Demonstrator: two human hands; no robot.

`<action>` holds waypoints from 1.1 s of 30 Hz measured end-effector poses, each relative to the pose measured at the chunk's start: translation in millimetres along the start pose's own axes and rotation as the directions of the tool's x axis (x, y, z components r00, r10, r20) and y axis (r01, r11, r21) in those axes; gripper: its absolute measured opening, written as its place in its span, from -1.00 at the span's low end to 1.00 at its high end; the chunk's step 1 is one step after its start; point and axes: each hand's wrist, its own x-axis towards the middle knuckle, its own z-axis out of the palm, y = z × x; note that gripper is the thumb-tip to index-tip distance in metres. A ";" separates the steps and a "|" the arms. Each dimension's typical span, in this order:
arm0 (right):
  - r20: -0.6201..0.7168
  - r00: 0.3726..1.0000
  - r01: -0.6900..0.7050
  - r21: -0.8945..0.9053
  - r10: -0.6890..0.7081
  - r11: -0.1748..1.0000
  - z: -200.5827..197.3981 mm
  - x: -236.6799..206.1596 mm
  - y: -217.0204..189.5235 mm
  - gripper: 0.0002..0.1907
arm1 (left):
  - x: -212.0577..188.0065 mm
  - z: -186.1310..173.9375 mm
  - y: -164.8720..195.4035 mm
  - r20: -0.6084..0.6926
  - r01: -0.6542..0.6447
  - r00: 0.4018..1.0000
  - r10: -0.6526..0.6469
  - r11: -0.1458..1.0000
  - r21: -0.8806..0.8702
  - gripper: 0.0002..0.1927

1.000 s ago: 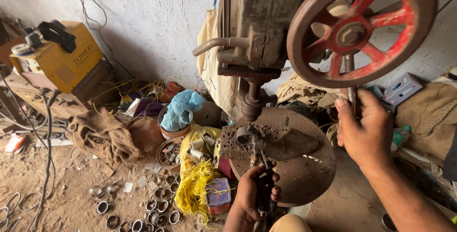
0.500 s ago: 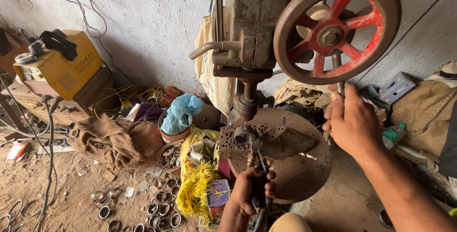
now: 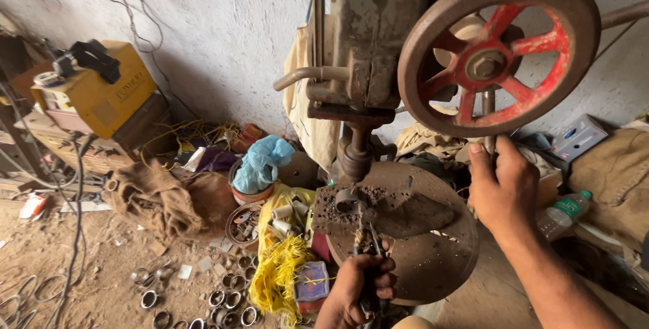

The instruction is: The person operates a drill press to drill holes into a metal piece held with pliers. They repeatedly turn the handwheel to lower the drill bit, then raise it to clear metal shavings.

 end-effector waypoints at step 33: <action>0.015 1.000 -0.012 0.035 0.012 0.999 -28.9 -10.3 -31.8 -0.79 | -2.6 -2.5 -8.1 0.032 -0.071 0.997 0.071 0.997 0.026 -0.79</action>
